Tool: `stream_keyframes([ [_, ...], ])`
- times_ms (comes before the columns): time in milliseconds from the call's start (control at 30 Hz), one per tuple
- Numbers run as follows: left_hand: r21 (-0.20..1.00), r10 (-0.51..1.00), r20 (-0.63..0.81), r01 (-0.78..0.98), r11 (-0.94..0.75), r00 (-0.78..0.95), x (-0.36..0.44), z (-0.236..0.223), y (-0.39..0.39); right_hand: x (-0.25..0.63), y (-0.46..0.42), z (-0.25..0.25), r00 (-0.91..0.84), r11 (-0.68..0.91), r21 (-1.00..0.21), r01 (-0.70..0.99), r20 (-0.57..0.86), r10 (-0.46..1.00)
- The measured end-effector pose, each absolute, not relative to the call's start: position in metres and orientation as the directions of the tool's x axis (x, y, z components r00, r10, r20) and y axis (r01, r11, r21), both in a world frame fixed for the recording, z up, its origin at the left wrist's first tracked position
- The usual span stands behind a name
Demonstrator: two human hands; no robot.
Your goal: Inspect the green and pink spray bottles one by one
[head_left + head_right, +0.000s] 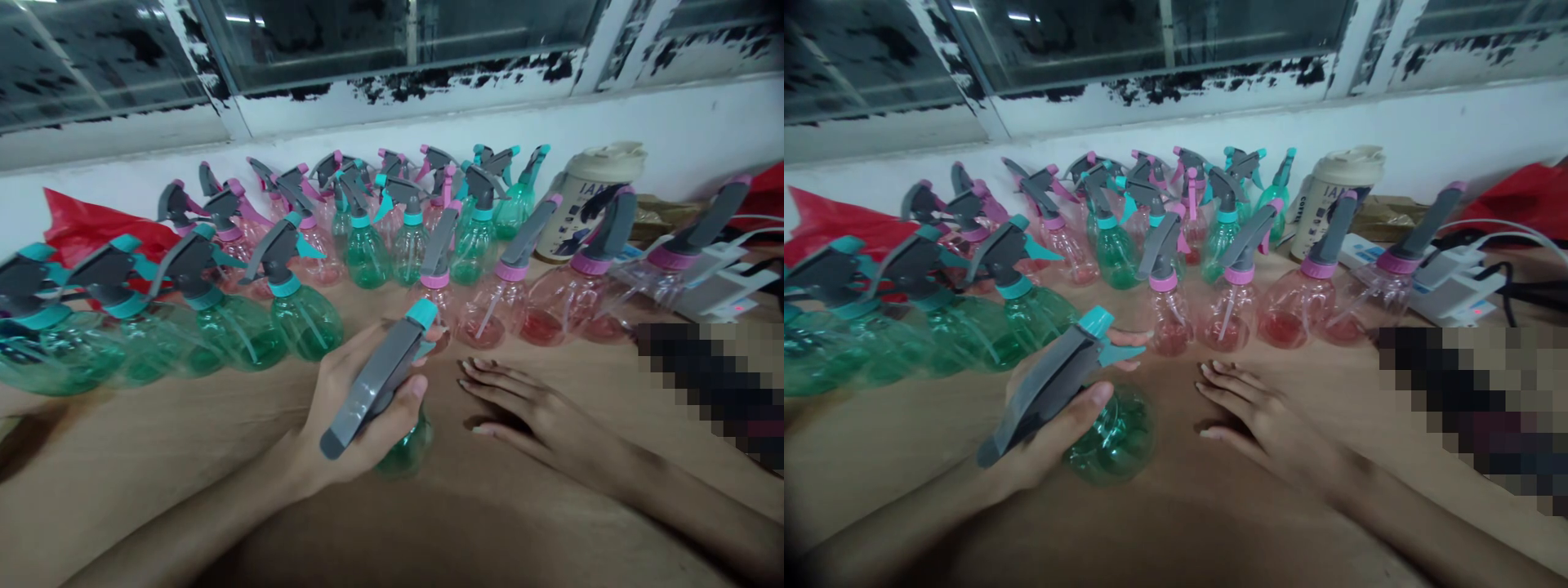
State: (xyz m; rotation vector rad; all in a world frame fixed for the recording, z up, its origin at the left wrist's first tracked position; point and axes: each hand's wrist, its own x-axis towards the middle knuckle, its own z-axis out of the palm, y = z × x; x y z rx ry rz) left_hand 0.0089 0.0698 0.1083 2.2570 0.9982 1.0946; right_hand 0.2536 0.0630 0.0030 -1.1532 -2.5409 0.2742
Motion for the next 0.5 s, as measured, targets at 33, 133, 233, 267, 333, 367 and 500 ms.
stream_keyframes([
  [33,0.64,0.759,0.487,0.415,-0.647,0.433,0.0089,0.109,0.0701,0.2536,0.0631,0.003,-0.615,0.652,-0.307,0.693,0.218,0.758],
  [133,0.635,0.756,0.467,0.42,-0.648,0.458,0.0084,0.1113,0.0717,0.2536,0.0634,0.0021,-0.613,0.648,-0.313,0.694,0.217,0.76],
  [233,0.649,0.739,0.458,0.383,-0.658,0.494,0.0075,0.1125,0.0735,0.2537,0.0639,0.0011,-0.608,0.646,-0.319,0.693,0.222,0.762],
  [267,0.65,0.728,0.466,0.363,-0.668,0.503,0.0071,0.1123,0.0739,0.2537,0.0639,0.0011,-0.61,0.648,-0.315,0.694,0.222,0.761],
  [333,0.645,0.716,0.478,0.35,-0.679,0.509,0.0062,0.1115,0.0742,0.2539,0.0638,0.0014,-0.613,0.651,-0.304,0.695,0.223,0.758],
  [367,0.643,0.719,0.475,0.358,-0.677,0.508,0.0057,0.1111,0.074,0.254,0.0636,0.0017,-0.616,0.654,-0.296,0.696,0.22,0.756],
  [500,0.646,0.754,0.442,0.411,-0.643,0.485,0.0045,0.1113,0.0706,0.2535,0.0628,0.0031,-0.617,0.652,-0.285,0.702,0.212,0.758],
])
